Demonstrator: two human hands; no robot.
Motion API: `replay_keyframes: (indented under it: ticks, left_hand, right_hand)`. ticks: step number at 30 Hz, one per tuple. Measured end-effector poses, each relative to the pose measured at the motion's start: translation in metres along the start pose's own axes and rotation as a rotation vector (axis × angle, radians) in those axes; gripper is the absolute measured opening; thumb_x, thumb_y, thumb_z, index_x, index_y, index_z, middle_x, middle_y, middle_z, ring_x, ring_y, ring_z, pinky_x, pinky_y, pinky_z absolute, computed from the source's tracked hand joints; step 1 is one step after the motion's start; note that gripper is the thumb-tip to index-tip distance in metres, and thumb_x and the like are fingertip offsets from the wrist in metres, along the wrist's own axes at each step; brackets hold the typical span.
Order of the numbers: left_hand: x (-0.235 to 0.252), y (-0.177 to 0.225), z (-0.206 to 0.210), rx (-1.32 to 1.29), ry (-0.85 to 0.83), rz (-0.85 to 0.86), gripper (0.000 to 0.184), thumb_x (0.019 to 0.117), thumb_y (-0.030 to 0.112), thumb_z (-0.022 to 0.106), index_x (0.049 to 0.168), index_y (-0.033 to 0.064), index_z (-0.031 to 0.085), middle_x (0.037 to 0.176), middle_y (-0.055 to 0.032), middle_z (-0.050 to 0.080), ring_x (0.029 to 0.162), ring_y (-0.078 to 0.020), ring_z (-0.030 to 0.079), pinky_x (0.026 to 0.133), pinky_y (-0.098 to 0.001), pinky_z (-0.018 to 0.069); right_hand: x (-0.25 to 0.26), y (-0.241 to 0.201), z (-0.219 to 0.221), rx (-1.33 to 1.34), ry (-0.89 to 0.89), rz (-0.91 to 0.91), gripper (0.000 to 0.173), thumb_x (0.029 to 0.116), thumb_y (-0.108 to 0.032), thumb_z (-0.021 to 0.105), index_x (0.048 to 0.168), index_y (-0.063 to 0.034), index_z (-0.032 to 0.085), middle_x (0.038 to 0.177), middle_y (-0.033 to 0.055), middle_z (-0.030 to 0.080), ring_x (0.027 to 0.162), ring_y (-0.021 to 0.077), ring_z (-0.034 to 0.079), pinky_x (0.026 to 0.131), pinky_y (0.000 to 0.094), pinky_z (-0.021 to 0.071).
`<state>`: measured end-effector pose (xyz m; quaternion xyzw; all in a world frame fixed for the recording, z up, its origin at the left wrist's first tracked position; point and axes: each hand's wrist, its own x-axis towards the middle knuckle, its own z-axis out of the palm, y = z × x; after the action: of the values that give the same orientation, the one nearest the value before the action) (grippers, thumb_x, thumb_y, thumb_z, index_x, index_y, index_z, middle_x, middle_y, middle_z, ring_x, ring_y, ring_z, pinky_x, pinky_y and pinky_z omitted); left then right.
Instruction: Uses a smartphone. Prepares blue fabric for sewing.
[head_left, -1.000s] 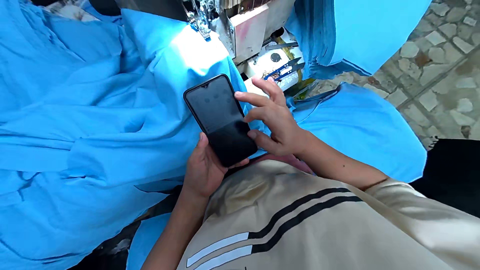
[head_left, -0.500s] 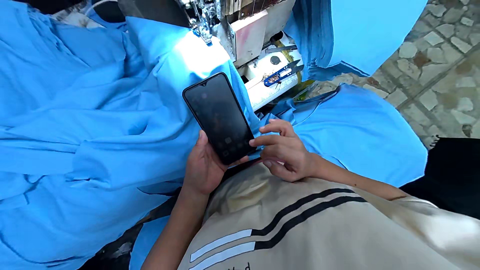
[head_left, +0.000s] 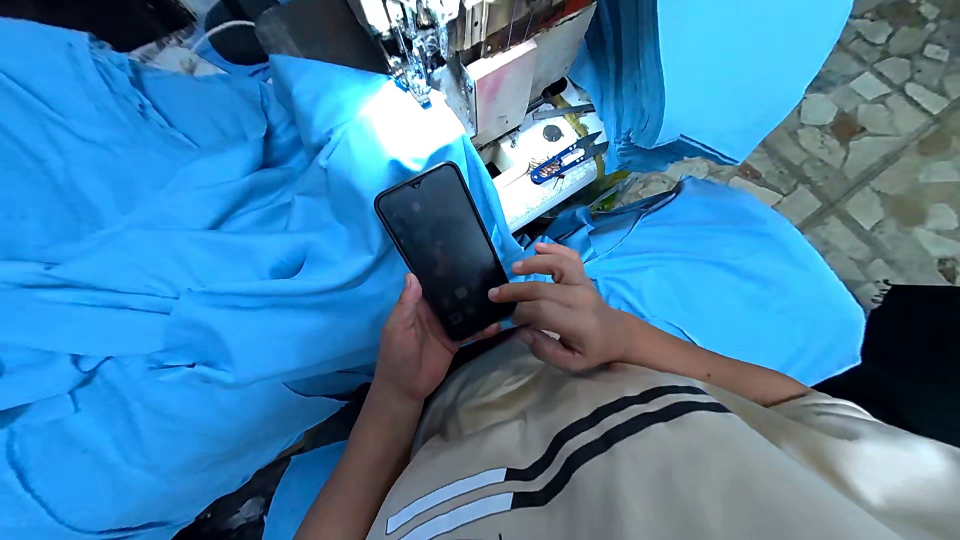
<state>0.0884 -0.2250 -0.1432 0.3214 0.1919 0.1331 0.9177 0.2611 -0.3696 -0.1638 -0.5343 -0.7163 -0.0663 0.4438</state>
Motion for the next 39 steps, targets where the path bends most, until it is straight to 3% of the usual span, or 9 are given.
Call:
replay_keyframes:
  ticks: [3,8,11,15,20,24,31,39]
  left_hand:
    - [-0.001,-0.001,-0.002,-0.04,-0.003,-0.003,0.045,0.1058,0.053,0.041,0.133,0.0219,0.06,0.126,-0.0107,0.07,0.113,-0.0315,0.07,0.089,-0.0523,0.0608]
    - [-0.004,-0.002,0.0,-0.043,0.062,-0.013,0.045,0.1084,0.049,0.034,0.129,0.0191,0.06,0.123,-0.0114,0.071,0.108,-0.0317,0.072,0.085,-0.0503,0.0627]
    - [-0.006,-0.004,-0.002,-0.056,0.056,-0.015,0.043,0.1072,0.049,0.039,0.13,0.0194,0.061,0.124,-0.0116,0.071,0.11,-0.032,0.071,0.086,-0.0517,0.062]
    - [-0.007,-0.005,-0.002,-0.044,0.044,-0.02,0.042,0.1056,0.05,0.044,0.13,0.0207,0.061,0.125,-0.0105,0.07,0.112,-0.0317,0.071,0.088,-0.052,0.0614]
    - [-0.007,-0.008,0.0,-0.053,0.057,-0.041,0.041,0.1075,0.046,0.04,0.13,0.019,0.06,0.125,-0.0112,0.071,0.111,-0.0322,0.071,0.087,-0.0527,0.0616]
    - [-0.008,-0.01,-0.003,-0.058,0.031,-0.047,0.041,0.1047,0.049,0.048,0.131,0.0196,0.061,0.125,-0.0111,0.07,0.112,-0.0323,0.071,0.089,-0.0533,0.0607]
    - [-0.009,-0.015,-0.003,-0.044,0.015,-0.059,0.042,0.1026,0.05,0.052,0.129,0.02,0.063,0.124,-0.0103,0.071,0.111,-0.0313,0.072,0.09,-0.0525,0.0608]
    - [-0.011,-0.017,-0.005,0.007,0.029,-0.055,0.045,0.1006,0.054,0.054,0.13,0.0207,0.062,0.123,-0.0099,0.072,0.11,-0.0301,0.072,0.088,-0.0505,0.0618]
  right_hand:
    - [0.008,0.007,-0.005,0.022,0.092,0.045,0.024,0.1018,-0.023,0.047,0.087,-0.0112,0.062,0.108,0.0065,0.072,0.123,0.0219,0.058,0.119,0.0452,0.0269]
    - [0.011,0.012,-0.002,0.093,0.168,0.174,0.018,0.1005,-0.023,0.05,0.093,-0.0085,0.06,0.11,0.0083,0.069,0.121,0.0213,0.058,0.113,0.0411,0.0367]
    - [0.009,0.014,0.001,0.13,0.176,0.242,0.019,0.1,-0.023,0.053,0.099,-0.0063,0.062,0.112,0.0099,0.068,0.119,0.0216,0.057,0.106,0.0381,0.0422]
    - [0.011,0.014,-0.001,0.104,0.174,0.229,0.018,0.099,-0.021,0.053,0.102,-0.0052,0.061,0.115,0.0114,0.066,0.12,0.0223,0.056,0.106,0.0374,0.042]
    - [0.014,0.014,-0.001,0.075,0.171,0.222,0.019,0.0972,-0.02,0.053,0.103,-0.0046,0.063,0.117,0.013,0.066,0.121,0.0241,0.056,0.106,0.0383,0.0413]
    - [0.017,0.017,-0.001,0.104,0.187,0.252,0.021,0.0969,-0.02,0.054,0.106,-0.0035,0.064,0.119,0.0141,0.065,0.12,0.0231,0.056,0.105,0.036,0.0427]
    - [0.033,0.026,-0.008,0.318,0.196,0.487,0.038,0.0984,-0.018,0.055,0.128,0.0051,0.06,0.124,0.0146,0.064,0.12,0.0155,0.059,0.104,0.0324,0.0475]
    - [0.023,0.024,0.0,0.348,0.173,0.463,0.039,0.0977,-0.017,0.056,0.129,0.0067,0.059,0.124,0.0161,0.064,0.12,0.0155,0.059,0.104,0.032,0.0479]
